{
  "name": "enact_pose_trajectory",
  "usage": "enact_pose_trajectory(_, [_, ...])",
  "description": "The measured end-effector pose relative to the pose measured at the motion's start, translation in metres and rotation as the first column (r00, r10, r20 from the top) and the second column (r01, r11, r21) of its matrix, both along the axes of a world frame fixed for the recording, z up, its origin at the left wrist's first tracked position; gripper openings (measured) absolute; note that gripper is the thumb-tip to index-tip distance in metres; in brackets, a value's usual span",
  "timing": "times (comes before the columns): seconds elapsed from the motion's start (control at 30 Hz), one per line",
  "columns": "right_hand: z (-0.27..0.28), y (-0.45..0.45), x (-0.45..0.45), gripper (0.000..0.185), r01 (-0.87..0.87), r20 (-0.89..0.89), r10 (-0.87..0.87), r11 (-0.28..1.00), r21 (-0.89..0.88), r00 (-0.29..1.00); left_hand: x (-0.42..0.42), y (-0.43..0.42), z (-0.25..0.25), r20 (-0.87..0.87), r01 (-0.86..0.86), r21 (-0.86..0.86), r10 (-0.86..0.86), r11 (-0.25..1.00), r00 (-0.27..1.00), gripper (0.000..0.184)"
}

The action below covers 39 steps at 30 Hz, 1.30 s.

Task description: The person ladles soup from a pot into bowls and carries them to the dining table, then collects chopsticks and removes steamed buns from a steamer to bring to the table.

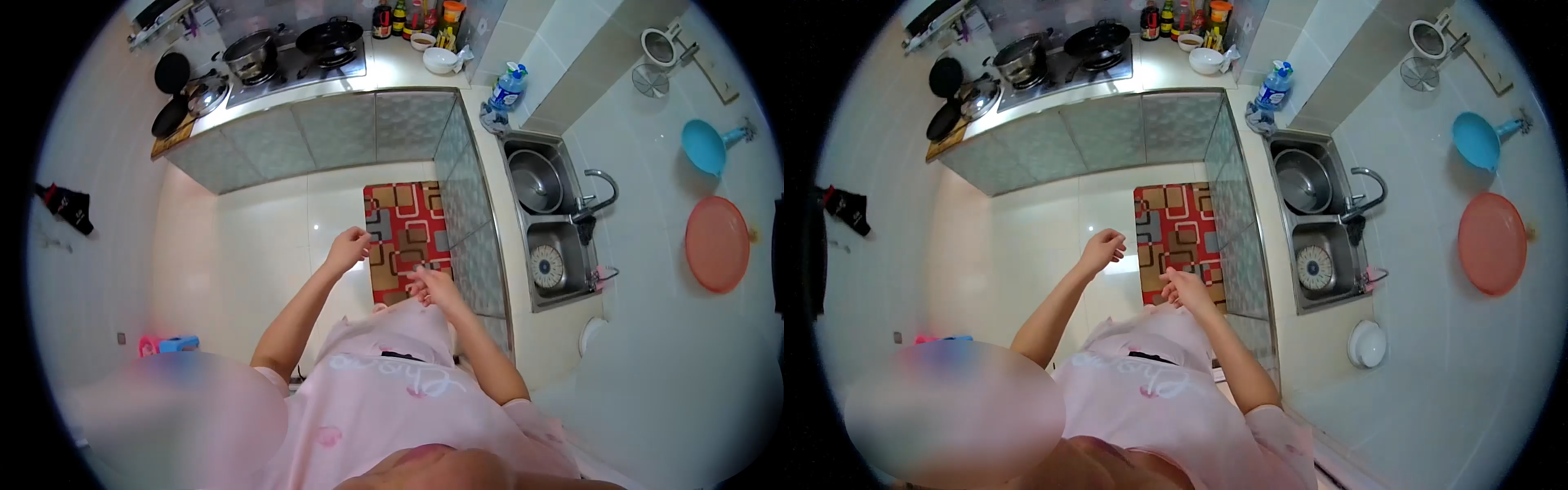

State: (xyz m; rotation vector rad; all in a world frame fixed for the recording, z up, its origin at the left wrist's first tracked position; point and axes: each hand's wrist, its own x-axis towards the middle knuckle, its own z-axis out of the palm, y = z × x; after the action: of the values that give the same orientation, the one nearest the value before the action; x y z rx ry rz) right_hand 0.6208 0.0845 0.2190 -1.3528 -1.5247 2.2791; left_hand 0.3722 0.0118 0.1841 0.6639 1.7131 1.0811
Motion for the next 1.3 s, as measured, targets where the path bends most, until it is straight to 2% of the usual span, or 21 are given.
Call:
enact_pose_trajectory(0.07, [-0.006,0.050,-0.022,0.063,-0.007,0.006,0.008,0.993,-0.114,1.000,-0.013,0.052,0.021,0.001,0.021,0.056,-0.021,0.998,1.000,0.028])
enact_pose_trajectory(0.1, [-0.009,0.078,-0.037,0.066,-0.029,0.023,0.033,0.989,-0.147,0.999,-0.025,0.070,0.012,0.019,0.044,0.076,-0.046,0.996,0.999,0.028])
enact_pose_trajectory(0.17, [-0.020,0.140,-0.070,0.072,-0.071,0.050,0.085,0.972,-0.225,0.995,-0.045,0.103,0.004,0.047,0.089,0.004,-0.089,0.996,0.995,0.028])
enact_pose_trajectory(0.27, [-0.059,0.262,-0.135,0.072,-0.078,0.075,0.087,0.990,-0.117,0.993,-0.083,0.136,-0.027,0.116,0.065,-0.109,-0.052,0.992,0.992,0.029])
enact_pose_trajectory(0.3, [-0.074,0.315,-0.167,0.068,-0.009,0.011,0.010,0.991,-0.135,1.000,-0.097,0.134,-0.046,0.126,0.007,-0.176,0.016,0.984,0.992,0.029])
enact_pose_trajectory(0.37, [-0.126,0.466,-0.250,0.061,0.153,-0.108,-0.173,0.974,-0.169,0.979,-0.137,0.190,-0.091,0.098,-0.070,-0.300,0.104,0.951,0.990,0.030])
enact_pose_trajectory(0.47, [-0.160,0.626,-0.342,0.052,0.445,-0.181,-0.493,0.860,-0.250,0.851,-0.171,0.257,-0.087,0.086,-0.125,-0.431,0.179,0.894,0.980,0.030])
enact_pose_trajectory(0.53, [-0.149,0.705,-0.379,0.051,0.480,-0.138,-0.487,0.873,-0.088,0.862,-0.177,0.309,-0.067,0.084,-0.083,-0.390,0.125,0.917,0.989,0.027])
enact_pose_trajectory(0.6, [-0.133,0.766,-0.406,0.053,0.588,-0.031,-0.590,0.807,-0.051,0.807,-0.176,0.360,-0.047,0.168,-0.056,-0.328,0.116,0.943,0.979,0.027])
enact_pose_trajectory(0.67, [-0.125,0.803,-0.420,0.058,0.629,0.139,-0.635,0.772,0.088,0.760,-0.177,0.397,-0.041,0.213,-0.074,-0.382,0.165,0.921,0.963,0.028])
enact_pose_trajectory(0.7, [-0.124,0.816,-0.423,0.039,0.623,0.205,-0.641,0.767,0.152,0.740,-0.181,0.410,-0.043,0.221,-0.027,-0.419,0.130,0.907,0.967,0.028])
enact_pose_trajectory(0.77, [-0.163,0.842,-0.427,0.025,0.521,0.270,-0.577,0.815,0.255,0.771,-0.191,0.436,-0.048,0.245,0.065,-0.474,0.061,0.878,0.968,0.028])
enact_pose_trajectory(0.83, [-0.185,0.857,-0.432,0.019,0.422,0.317,-0.551,0.817,0.392,0.772,-0.214,0.464,-0.063,0.246,0.179,-0.442,-0.073,0.879,0.967,0.028])
enact_pose_trajectory(0.87, [-0.187,0.858,-0.431,0.019,0.403,0.333,-0.513,0.847,0.348,0.791,-0.224,0.473,-0.071,0.252,0.237,-0.430,-0.136,0.871,0.958,0.028])
enact_pose_trajectory(0.93, [-0.182,0.863,-0.425,0.019,0.366,0.354,-0.444,0.892,0.267,0.823,-0.249,0.508,-0.091,0.198,0.248,-0.466,-0.173,0.849,0.965,0.029])
enact_pose_trajectory(1.0, [-0.187,0.870,-0.424,0.021,0.379,0.318,-0.388,0.921,0.093,0.865,-0.269,0.563,-0.087,0.101,0.291,-0.453,-0.276,0.843,0.956,0.030])
enact_pose_trajectory(1.07, [-0.184,0.875,-0.418,0.027,0.402,0.262,-0.378,0.915,-0.043,0.888,-0.292,0.618,-0.107,0.040,0.301,-0.387,-0.310,0.872,0.950,0.031])
enact_pose_trajectory(1.13, [-0.172,0.869,-0.412,0.032,0.441,0.197,-0.411,0.885,-0.148,0.890,-0.306,0.676,-0.112,0.053,0.248,-0.324,-0.245,0.913,0.968,0.032])
enact_pose_trajectory(1.2, [-0.176,0.873,-0.414,0.037,0.481,0.122,-0.466,0.859,-0.175,0.876,-0.313,0.729,-0.120,0.115,0.102,-0.213,-0.078,0.972,0.990,0.036])
enact_pose_trajectory(1.27, [-0.172,0.866,-0.411,0.043,0.487,0.108,-0.475,0.850,-0.202,0.873,-0.323,0.773,-0.130,0.352,-0.002,-0.116,0.043,0.993,0.935,0.040])
enact_pose_trajectory(1.3, [-0.152,0.864,-0.411,0.046,0.479,0.118,-0.464,0.852,-0.214,0.878,-0.325,0.790,-0.131,0.405,-0.076,-0.155,0.134,0.985,0.905,0.042])
